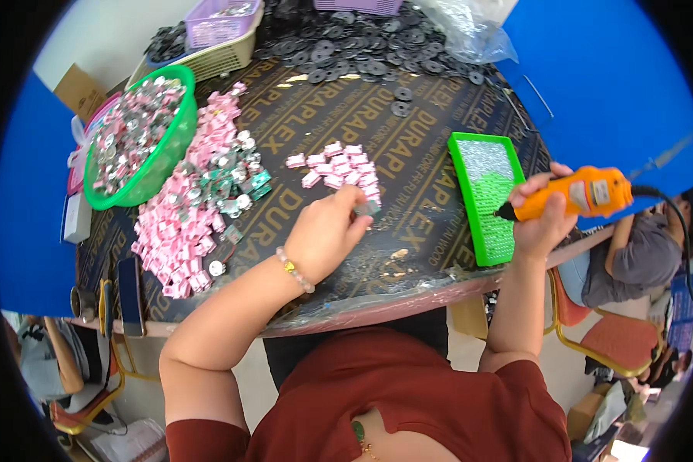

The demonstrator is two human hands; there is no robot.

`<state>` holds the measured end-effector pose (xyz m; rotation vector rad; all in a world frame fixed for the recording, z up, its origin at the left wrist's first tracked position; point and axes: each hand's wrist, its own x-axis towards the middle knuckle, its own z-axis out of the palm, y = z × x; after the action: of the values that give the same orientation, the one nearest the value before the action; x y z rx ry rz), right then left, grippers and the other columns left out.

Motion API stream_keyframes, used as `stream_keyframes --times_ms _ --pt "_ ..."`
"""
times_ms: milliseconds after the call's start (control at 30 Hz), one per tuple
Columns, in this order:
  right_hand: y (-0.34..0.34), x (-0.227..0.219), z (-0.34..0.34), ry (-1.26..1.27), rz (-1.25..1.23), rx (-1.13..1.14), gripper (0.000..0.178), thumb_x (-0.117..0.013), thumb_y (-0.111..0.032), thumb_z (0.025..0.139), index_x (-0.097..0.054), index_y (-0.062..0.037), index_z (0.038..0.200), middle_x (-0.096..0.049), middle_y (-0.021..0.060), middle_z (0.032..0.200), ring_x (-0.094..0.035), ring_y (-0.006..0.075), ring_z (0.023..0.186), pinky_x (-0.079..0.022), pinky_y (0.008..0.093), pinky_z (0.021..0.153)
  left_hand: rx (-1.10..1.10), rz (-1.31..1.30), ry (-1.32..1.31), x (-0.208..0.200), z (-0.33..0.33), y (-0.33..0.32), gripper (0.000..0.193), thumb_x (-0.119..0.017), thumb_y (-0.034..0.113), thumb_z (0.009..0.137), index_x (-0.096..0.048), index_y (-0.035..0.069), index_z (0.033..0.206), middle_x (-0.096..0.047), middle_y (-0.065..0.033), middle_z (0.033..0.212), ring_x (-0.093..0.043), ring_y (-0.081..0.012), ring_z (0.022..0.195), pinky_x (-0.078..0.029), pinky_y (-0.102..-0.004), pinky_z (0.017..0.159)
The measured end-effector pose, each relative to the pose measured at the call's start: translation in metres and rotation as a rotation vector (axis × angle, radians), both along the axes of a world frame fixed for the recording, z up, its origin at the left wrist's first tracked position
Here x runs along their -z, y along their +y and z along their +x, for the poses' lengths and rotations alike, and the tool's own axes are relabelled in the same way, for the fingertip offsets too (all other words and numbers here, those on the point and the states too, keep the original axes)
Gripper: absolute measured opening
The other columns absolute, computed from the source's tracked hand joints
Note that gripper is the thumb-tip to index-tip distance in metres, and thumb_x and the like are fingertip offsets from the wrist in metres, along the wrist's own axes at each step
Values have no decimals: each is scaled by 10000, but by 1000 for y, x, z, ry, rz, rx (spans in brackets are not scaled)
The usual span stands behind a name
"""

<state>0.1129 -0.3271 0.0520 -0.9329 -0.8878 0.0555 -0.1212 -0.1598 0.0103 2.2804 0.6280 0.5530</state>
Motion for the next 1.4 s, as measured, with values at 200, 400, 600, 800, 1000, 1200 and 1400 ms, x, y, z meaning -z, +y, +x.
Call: stream_keyframes --times_ms 200,400,600,800,1000,1200,1400 --pt "3 12 42 5 -144 101 293 -566 -149 915 -452 23 1123 -593 84 716 -553 125 558 -459 234 548 15 273 -11 23 19 -2 229 -689 77 740 -579 63 941 -572 -92 904 -590 -268 721 -470 -363 649" --pt "9 27 52 -4 -98 15 314 -586 -168 907 -454 25 1116 -603 87 733 -568 125 574 -473 240 560 4 424 -46 36 28 -4 270 -697 66 693 -569 75 931 -568 -82 901 -566 -289 767 -448 -385 700" --pt "10 29 53 -23 -100 -12 357 -614 -200 897 -454 32 1116 -609 83 741 -568 122 577 -472 241 561 70 410 -31 37 28 -4 262 -702 54 686 -583 66 920 -594 -73 878 -581 -266 801 -427 -363 729" --pt "10 29 52 -75 -175 64 494 -617 -370 893 -441 29 1126 -591 98 733 -560 150 561 -470 267 540 201 387 -152 30 25 -14 255 -705 77 666 -593 84 894 -581 -46 839 -577 -243 798 -409 -364 731" --pt "2 13 39 -58 -16 47 451 -637 -312 883 -459 31 1116 -600 96 743 -566 144 581 -477 258 561 90 193 -27 21 28 -22 234 -698 107 710 -571 75 904 -601 -54 887 -584 -224 766 -395 -355 753" --pt "8 -6 1 -102 17 -53 558 -654 -406 849 -428 4 1152 -591 125 743 -557 168 575 -481 267 544 190 296 -10 27 26 -17 208 -699 126 718 -600 75 894 -616 -71 827 -591 -266 803 -403 -378 746" --pt "28 -10 -41 -19 -11 -260 627 -691 -465 808 -427 -21 1163 -591 119 754 -562 171 598 -487 275 555 98 197 62 14 13 -20 195 -700 143 725 -601 73 878 -617 -77 843 -591 -269 810 -399 -378 724"
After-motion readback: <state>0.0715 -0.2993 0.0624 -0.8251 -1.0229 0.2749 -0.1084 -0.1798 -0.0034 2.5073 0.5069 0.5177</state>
